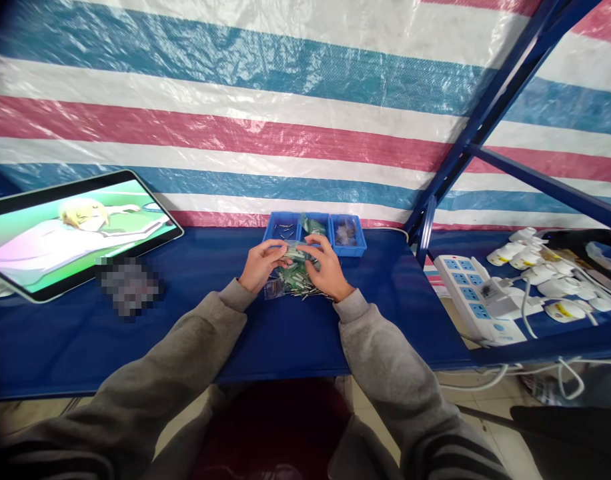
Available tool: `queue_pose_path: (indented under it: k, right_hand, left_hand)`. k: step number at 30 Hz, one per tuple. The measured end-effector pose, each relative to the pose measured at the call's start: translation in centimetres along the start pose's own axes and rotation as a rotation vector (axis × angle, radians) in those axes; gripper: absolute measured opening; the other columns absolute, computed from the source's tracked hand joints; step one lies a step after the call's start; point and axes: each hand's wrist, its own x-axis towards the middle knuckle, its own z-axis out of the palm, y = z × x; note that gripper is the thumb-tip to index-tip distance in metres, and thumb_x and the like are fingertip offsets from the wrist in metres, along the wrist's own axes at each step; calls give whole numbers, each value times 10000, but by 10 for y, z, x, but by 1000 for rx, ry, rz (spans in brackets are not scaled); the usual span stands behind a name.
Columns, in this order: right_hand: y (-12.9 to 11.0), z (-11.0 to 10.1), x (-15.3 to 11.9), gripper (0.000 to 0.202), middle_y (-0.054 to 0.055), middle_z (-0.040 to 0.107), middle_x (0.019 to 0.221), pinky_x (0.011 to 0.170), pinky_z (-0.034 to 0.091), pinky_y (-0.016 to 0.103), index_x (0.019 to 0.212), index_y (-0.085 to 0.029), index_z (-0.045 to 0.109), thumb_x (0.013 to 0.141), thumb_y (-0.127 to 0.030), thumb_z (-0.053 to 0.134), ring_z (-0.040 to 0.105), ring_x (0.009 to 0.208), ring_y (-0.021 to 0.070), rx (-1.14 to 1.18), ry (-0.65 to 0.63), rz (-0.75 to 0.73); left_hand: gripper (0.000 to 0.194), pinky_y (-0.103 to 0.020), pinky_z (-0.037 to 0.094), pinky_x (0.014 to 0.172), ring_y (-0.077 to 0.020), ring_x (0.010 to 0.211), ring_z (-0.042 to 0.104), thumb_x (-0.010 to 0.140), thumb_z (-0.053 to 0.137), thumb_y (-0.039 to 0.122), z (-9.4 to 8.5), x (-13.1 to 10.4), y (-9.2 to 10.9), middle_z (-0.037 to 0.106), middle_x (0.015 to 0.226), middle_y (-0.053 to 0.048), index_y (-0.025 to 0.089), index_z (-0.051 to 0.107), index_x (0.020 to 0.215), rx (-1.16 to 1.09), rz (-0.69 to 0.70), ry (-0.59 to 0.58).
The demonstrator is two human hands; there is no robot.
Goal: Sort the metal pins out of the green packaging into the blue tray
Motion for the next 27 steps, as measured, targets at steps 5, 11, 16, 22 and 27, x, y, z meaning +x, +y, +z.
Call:
queue_pose_path:
  k: [5,11,16,22,27]
  right_hand:
    - [3,3,1,173,83,652,959,860,523,394,968,-217,695,891,-302,566,627,927,226,-18,40,71]
    - [3,4,0,262,14,666,727,673,544,327,1018,-201,669,852,-398,618,629,631,174,180,86,307]
    - [-1,1,0,312,41,659,865,697,553,337,1172,-221,625,927,-340,474,633,740,175,208,55,249]
    - [-3,-1,3,205,95,619,999,829,518,381,880,-214,679,888,-385,566,607,935,226,36,-4,72]
    - [5,-2,2,387,-48,428,493,508,438,272,625,-199,539,822,-518,635,451,474,118,211,-65,330]
  left_hand:
    - [453,-277,501,569,-138,586,606,735,707,555,2,-2,4,640,683,-36,125,657,871,-46,17,-49]
    - [389,-261,474,553,-149,645,571,707,735,526,1,-2,3,632,739,-38,148,670,771,278,201,-10]
    - [364,-270,466,516,-139,459,553,744,717,476,0,-2,1,567,521,43,187,607,937,192,68,-51]
    - [380,-233,394,427,-106,368,482,735,722,493,1,-3,0,548,477,54,194,576,920,91,13,-35]
    - [373,-205,273,376,-64,323,350,813,620,536,-3,-2,2,412,382,75,164,609,793,226,152,138]
